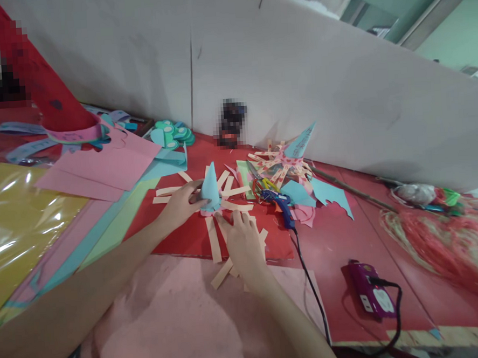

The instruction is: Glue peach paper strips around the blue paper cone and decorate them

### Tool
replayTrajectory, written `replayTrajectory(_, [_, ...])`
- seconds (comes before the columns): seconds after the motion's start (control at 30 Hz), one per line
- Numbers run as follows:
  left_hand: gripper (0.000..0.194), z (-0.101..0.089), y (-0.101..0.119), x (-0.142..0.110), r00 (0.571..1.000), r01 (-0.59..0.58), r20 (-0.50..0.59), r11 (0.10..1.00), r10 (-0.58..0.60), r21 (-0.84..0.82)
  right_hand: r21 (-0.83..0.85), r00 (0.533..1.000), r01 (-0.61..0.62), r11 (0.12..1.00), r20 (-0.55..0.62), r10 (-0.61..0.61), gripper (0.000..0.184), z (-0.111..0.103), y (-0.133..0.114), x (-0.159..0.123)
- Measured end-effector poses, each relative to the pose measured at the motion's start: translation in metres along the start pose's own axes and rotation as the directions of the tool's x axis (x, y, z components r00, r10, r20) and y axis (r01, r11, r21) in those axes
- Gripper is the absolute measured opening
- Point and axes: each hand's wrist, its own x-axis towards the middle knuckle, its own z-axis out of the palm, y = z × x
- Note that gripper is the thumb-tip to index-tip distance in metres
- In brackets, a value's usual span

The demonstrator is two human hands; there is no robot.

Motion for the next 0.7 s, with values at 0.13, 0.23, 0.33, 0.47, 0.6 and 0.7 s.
replayTrajectory(0.13, [0.045,0.0003,0.0002,-0.0001,1.0,0.004,0.001,1.0,-0.004,0.002,0.026,1.0,-0.002,1.0,0.006,0.002,0.054,-0.0011,0.0,0.0006])
replayTrajectory(0.23, [0.045,-0.0001,0.0014,0.0003,1.0,0.009,0.001,1.0,-0.009,0.012,0.107,0.999,-0.036,0.994,0.025,0.034,0.057,-0.0023,0.0023,0.0023])
replayTrajectory(0.33, [0.045,-0.0008,0.0031,0.0005,1.0,0.013,0.002,1.0,-0.013,0.023,0.213,0.995,-0.099,0.972,0.051,0.09,0.056,-0.0026,0.0061,0.0037])
replayTrajectory(0.47, [0.044,-0.0013,0.0048,0.0004,1.0,0.024,0.004,0.999,-0.025,0.028,0.211,0.996,-0.091,0.973,0.031,0.086,0.06,-0.0004,0.0075,0.0028])
replayTrajectory(0.6, [0.044,-0.0009,0.0042,0.0003,1.0,0.025,0.003,0.999,-0.026,0.031,0.13,0.997,-0.081,0.988,0.026,0.079,0.066,0.0004,0.0039,0.0008])
replayTrajectory(0.7, [0.044,-0.0003,0.002,0.0004,1.0,0.023,-0.001,0.999,-0.023,0.025,0.071,0.998,-0.06,0.996,0.019,0.059,0.065,-0.0004,0.0018,0.0003])
